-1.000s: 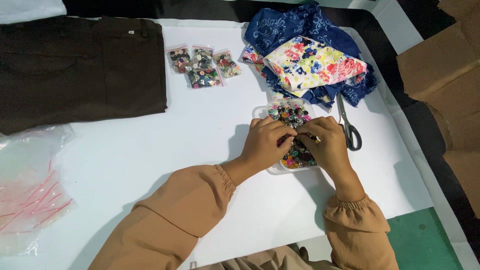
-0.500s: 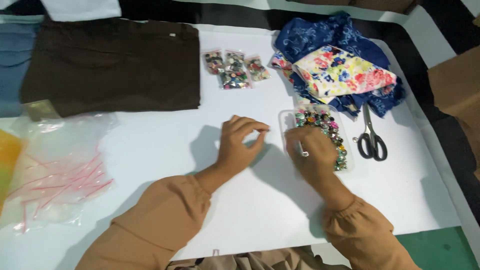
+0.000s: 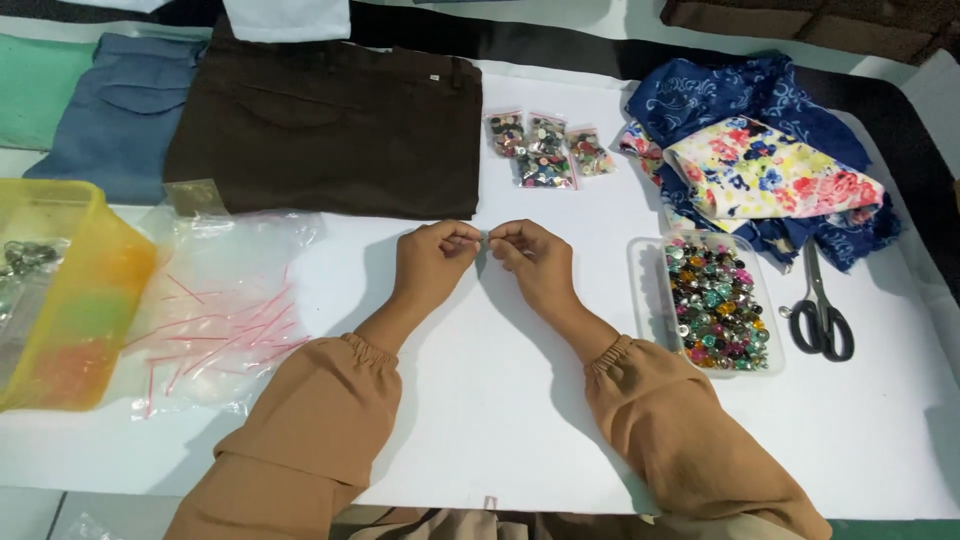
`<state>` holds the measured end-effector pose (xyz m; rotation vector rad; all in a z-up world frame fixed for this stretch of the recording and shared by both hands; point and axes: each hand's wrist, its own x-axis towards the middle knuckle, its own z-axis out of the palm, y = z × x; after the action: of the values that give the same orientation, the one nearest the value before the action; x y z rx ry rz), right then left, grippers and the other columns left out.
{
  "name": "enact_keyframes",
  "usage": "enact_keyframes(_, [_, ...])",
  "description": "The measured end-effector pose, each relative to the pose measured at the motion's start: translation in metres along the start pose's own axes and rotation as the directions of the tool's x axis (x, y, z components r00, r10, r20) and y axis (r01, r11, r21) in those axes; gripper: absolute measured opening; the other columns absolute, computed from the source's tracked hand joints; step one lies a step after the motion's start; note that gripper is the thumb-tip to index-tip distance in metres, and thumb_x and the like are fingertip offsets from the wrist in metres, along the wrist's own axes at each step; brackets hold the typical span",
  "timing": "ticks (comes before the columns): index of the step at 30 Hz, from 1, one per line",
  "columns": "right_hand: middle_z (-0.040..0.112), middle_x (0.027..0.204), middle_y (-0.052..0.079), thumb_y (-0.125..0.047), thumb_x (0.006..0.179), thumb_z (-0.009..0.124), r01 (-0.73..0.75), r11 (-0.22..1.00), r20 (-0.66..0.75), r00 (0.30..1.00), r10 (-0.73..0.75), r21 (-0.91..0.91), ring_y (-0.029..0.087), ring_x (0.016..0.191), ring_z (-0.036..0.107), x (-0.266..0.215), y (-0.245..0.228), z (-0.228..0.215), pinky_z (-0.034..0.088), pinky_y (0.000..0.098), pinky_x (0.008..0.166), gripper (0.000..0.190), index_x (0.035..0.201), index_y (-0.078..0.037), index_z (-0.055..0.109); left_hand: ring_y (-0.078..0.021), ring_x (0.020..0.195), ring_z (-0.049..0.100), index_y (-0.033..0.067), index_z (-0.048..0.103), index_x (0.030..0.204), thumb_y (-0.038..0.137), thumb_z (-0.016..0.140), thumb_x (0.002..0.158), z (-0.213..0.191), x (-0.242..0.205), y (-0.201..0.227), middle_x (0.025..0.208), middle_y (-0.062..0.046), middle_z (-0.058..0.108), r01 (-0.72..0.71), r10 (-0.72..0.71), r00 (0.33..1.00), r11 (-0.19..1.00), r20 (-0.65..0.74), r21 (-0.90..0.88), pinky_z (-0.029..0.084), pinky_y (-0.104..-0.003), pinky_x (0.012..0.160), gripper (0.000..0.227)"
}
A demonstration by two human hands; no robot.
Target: Sorting small silver buttons and placing them into small plastic bags on a work table.
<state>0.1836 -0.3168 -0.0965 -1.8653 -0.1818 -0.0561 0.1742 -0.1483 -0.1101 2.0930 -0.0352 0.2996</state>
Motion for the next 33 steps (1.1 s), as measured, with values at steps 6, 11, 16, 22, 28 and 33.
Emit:
enact_keyframes(6, [0.073,0.081,0.006,-0.008,0.091,0.077,0.087,0.982,-0.009,0.996,-0.090,-0.168,0.014,0.081,0.065,0.006,0.005,-0.002,0.058,0.0250,0.068,0.008,0.099,-0.011,0.079,-0.0157,0.077,0.066,0.0173,0.078,0.088,0.007,0.075,0.081,0.003,0.001,-0.009,0.079,0.001,0.075,-0.106,0.107,0.994,0.990,-0.006,0.091,0.055,-0.027,0.073,0.013])
enact_keyframes(11, [0.074,0.083,0.007,-0.008,0.090,0.077,0.124,0.969,0.020,0.992,-0.123,-0.212,0.015,0.082,0.064,0.002,0.004,-0.001,0.057,0.0254,0.071,0.010,0.098,-0.011,0.080,-0.0168,0.078,0.065,0.0159,0.078,0.087,0.005,0.075,0.079,0.006,0.000,-0.013,0.078,0.000,0.073,-0.146,0.151,0.988,0.982,-0.034,0.119,0.055,-0.028,0.075,0.014])
enact_keyframes(16, [0.073,0.085,0.010,-0.006,0.088,0.077,0.175,0.951,0.023,0.984,-0.175,-0.254,0.020,0.084,0.066,0.006,0.019,0.000,0.059,0.0292,0.073,0.012,0.098,-0.012,0.080,-0.0191,0.078,0.065,0.0148,0.077,0.089,0.005,0.077,0.078,0.010,0.003,-0.017,0.078,-0.001,0.072,-0.209,0.219,0.974,0.966,-0.054,0.149,0.055,-0.031,0.075,0.015])
enact_keyframes(22, [0.074,0.092,0.011,0.006,0.087,0.071,0.293,0.907,0.029,0.954,-0.298,-0.303,0.021,0.082,0.072,-0.013,0.007,-0.024,0.063,0.0291,0.070,0.027,0.108,-0.009,0.078,-0.0256,0.069,0.064,0.0064,0.071,0.108,-0.005,0.073,0.078,0.008,-0.013,0.036,0.083,-0.011,0.068,-0.390,0.397,0.886,0.917,-0.240,0.078,0.057,-0.036,0.065,0.032])
enact_keyframes(28, [0.071,0.095,0.013,0.008,0.086,0.070,0.468,0.784,0.025,0.864,-0.503,-0.408,0.030,0.080,0.074,-0.044,-0.026,-0.112,0.064,0.0349,0.064,0.027,0.106,-0.008,0.078,-0.0229,0.069,0.062,0.0105,0.066,0.109,-0.003,0.071,0.078,0.052,-0.031,0.094,0.085,-0.006,0.067,-0.518,0.489,0.818,0.855,-0.303,-0.016,0.057,-0.033,0.066,0.034])
enact_keyframes(33, [0.067,0.093,0.012,0.002,0.086,0.074,0.469,0.395,0.066,0.705,-0.706,-0.790,0.036,0.087,0.064,-0.029,0.020,-0.226,0.053,0.0431,0.079,0.019,0.098,-0.012,0.079,-0.0161,0.066,0.063,0.0216,0.070,0.098,0.009,0.074,0.078,0.128,-0.034,0.115,0.079,0.005,0.067,-0.601,0.594,0.799,0.796,-0.093,-0.076,0.055,-0.035,0.070,0.024])
